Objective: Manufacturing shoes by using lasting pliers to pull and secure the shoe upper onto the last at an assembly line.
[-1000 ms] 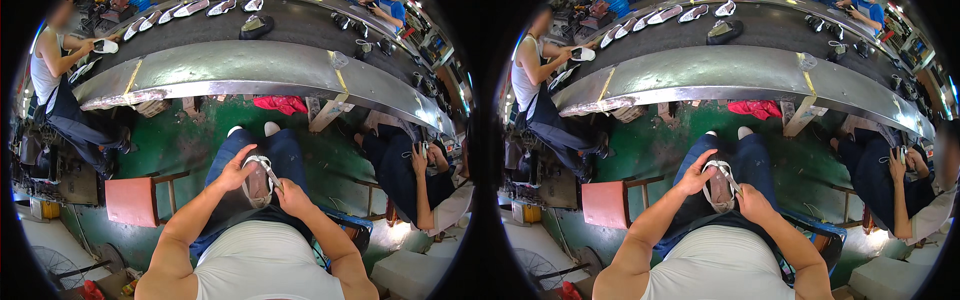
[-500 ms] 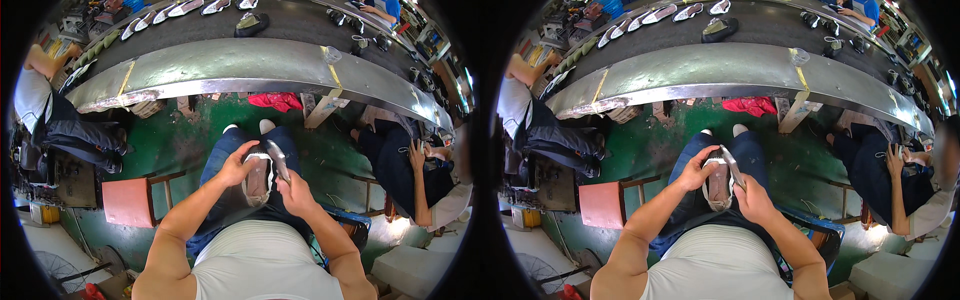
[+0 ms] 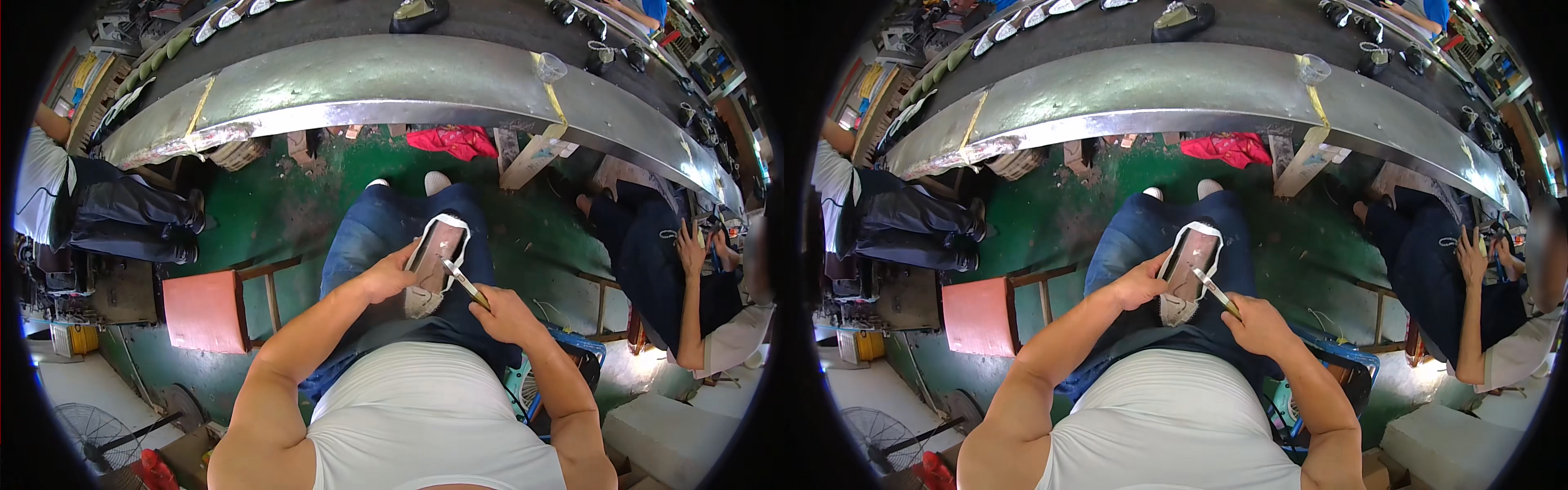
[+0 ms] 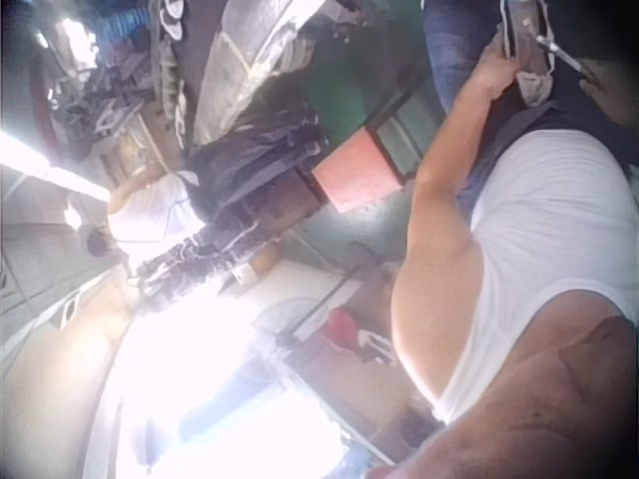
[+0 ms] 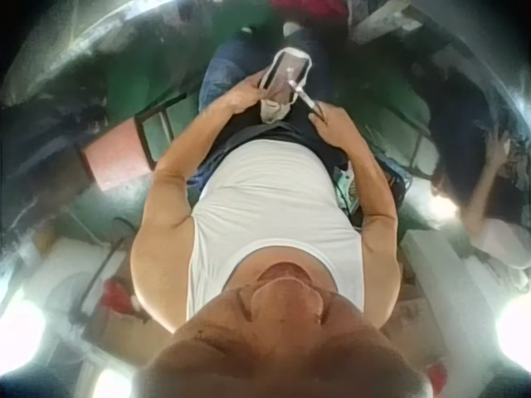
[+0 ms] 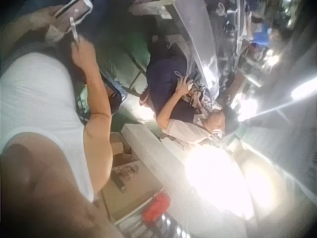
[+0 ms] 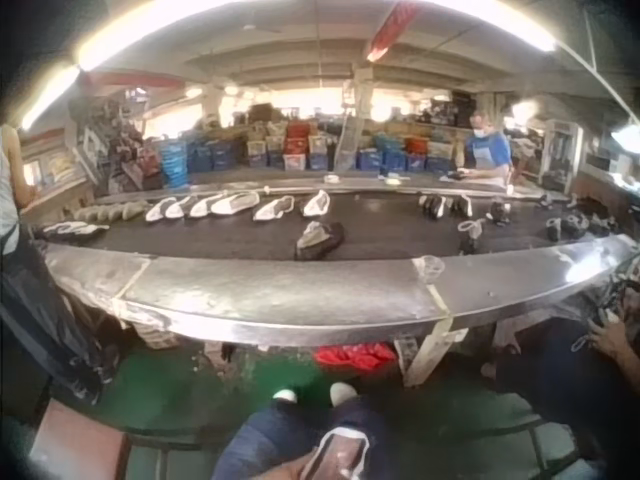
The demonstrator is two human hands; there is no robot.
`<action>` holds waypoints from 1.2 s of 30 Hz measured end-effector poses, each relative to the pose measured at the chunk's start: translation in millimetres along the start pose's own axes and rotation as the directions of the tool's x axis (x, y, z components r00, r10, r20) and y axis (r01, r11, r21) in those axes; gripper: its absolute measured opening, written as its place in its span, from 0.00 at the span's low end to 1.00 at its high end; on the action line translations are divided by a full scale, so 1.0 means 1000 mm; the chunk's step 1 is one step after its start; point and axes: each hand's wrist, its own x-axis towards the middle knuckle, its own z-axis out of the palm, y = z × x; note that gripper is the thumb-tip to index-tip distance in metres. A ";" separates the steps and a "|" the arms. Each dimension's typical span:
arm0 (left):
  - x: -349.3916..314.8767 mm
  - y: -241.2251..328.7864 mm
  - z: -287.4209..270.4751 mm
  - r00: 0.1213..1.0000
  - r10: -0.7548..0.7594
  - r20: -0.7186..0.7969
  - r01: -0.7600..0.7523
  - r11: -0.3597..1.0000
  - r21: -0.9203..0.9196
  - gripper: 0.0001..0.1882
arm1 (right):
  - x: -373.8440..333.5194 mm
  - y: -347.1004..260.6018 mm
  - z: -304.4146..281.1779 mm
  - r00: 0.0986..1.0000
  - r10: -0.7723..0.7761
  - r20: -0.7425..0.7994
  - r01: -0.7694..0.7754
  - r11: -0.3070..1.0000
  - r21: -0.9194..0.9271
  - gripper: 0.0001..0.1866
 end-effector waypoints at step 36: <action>0.018 -0.049 0.024 0.769 0.327 -0.549 0.096 0.791 0.605 0.27 | 0.028 0.007 0.009 0.991 -0.126 -0.053 0.115 0.977 -0.180 0.16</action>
